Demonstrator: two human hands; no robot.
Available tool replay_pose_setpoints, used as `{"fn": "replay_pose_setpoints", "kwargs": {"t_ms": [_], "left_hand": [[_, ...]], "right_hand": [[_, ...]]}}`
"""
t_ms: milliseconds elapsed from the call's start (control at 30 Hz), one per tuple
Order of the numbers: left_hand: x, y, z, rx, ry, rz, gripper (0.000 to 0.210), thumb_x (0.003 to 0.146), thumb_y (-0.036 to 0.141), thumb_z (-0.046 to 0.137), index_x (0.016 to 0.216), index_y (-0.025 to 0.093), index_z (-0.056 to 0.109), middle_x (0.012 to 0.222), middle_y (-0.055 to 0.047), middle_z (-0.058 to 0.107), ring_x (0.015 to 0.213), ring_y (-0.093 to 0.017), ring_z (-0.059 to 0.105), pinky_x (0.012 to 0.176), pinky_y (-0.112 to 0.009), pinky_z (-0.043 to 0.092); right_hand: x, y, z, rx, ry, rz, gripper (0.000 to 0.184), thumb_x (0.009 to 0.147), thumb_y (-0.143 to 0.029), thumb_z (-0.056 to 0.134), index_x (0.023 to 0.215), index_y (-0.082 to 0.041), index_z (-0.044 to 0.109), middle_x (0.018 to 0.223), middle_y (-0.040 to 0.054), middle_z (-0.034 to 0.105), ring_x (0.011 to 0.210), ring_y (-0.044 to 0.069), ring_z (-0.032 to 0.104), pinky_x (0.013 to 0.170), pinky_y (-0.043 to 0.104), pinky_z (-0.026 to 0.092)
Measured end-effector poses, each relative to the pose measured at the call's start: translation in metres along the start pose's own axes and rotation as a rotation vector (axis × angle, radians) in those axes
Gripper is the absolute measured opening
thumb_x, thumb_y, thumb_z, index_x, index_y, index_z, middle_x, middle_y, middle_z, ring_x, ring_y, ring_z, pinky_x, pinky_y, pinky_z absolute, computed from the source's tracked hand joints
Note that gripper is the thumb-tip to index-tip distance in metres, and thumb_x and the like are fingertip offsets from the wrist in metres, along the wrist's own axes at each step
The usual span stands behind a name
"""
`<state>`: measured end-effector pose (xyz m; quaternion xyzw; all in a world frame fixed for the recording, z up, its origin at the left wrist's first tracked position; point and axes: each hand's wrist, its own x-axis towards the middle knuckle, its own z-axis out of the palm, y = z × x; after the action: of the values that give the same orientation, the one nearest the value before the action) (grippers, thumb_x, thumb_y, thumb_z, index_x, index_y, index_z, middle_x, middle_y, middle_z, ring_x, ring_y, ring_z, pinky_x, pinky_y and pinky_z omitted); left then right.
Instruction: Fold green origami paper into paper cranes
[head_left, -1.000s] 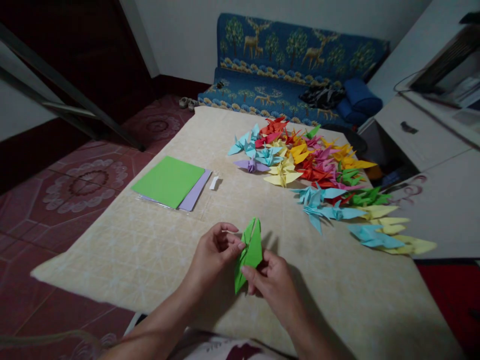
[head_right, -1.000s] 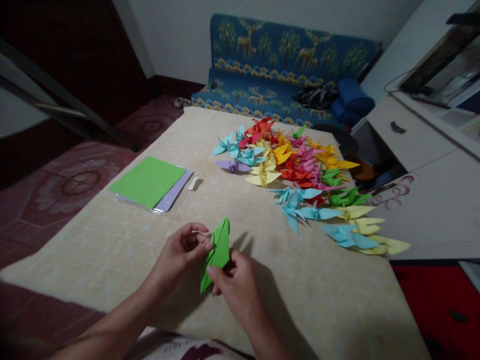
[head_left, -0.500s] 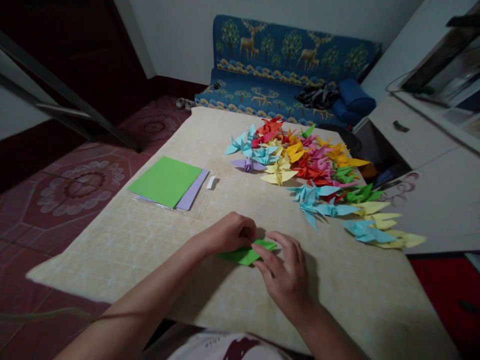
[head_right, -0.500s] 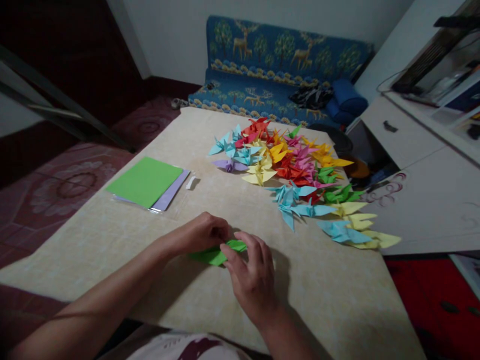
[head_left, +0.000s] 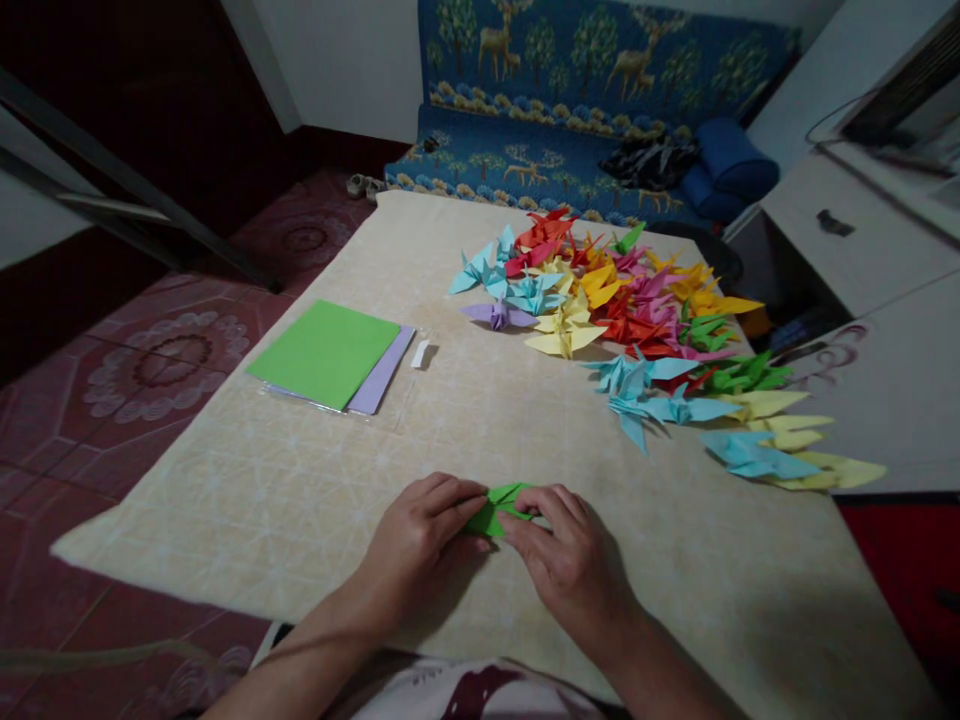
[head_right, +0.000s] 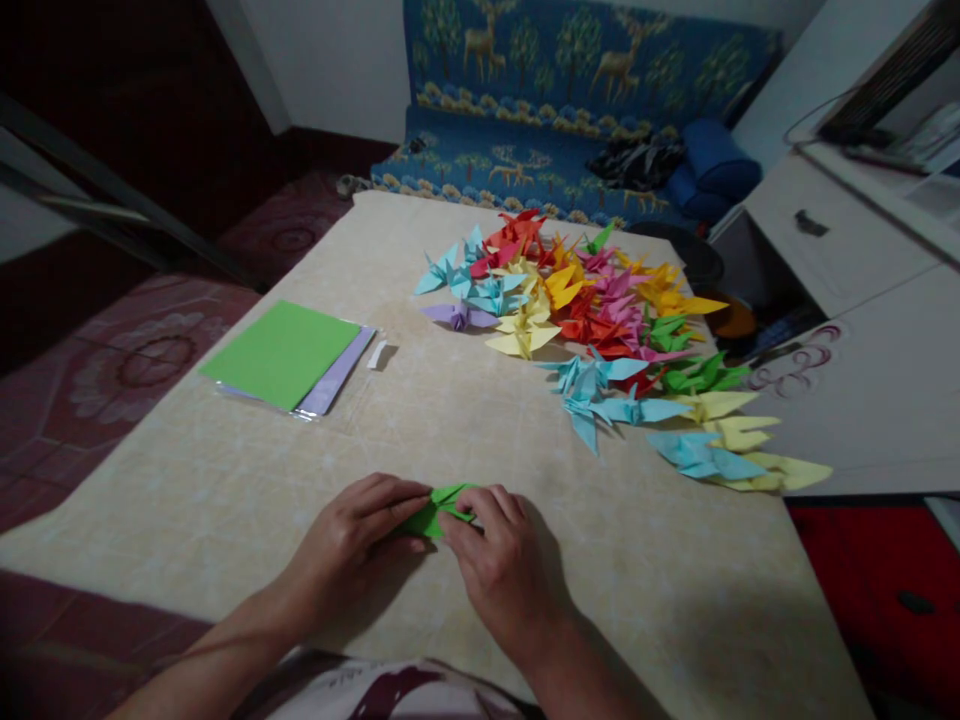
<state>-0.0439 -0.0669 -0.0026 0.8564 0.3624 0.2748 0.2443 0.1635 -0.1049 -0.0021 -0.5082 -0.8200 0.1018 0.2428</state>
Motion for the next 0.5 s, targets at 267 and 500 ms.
{"fn": "replay_pose_setpoints", "kwargs": {"t_ms": [267, 500], "left_hand": [[-0.006, -0.002, 0.017, -0.001, 0.153, 0.035, 0.021, 0.085, 0.011, 0.062, 0.104, 0.014, 0.069, 0.101, -0.011, 0.072, 0.090, -0.022, 0.063, 0.079, -0.037, 0.056], [-0.009, 0.002, 0.015, 0.043, 0.173, 0.034, 0.016, 0.083, 0.015, 0.067, 0.098, 0.019, 0.071, 0.096, -0.006, 0.074, 0.090, -0.022, 0.064, 0.079, -0.037, 0.052]], "right_hand": [[-0.004, -0.002, 0.001, 0.106, -0.039, 0.136, 0.018, 0.091, -0.017, 0.055, 0.088, -0.025, 0.071, 0.088, 0.0036, 0.062, 0.083, 0.017, 0.056, 0.074, 0.029, 0.046], [-0.001, 0.001, 0.000, 0.189, -0.095, 0.177, 0.013, 0.087, -0.016, 0.061, 0.087, -0.025, 0.071, 0.086, 0.0017, 0.061, 0.084, 0.017, 0.057, 0.075, 0.029, 0.045]]}}
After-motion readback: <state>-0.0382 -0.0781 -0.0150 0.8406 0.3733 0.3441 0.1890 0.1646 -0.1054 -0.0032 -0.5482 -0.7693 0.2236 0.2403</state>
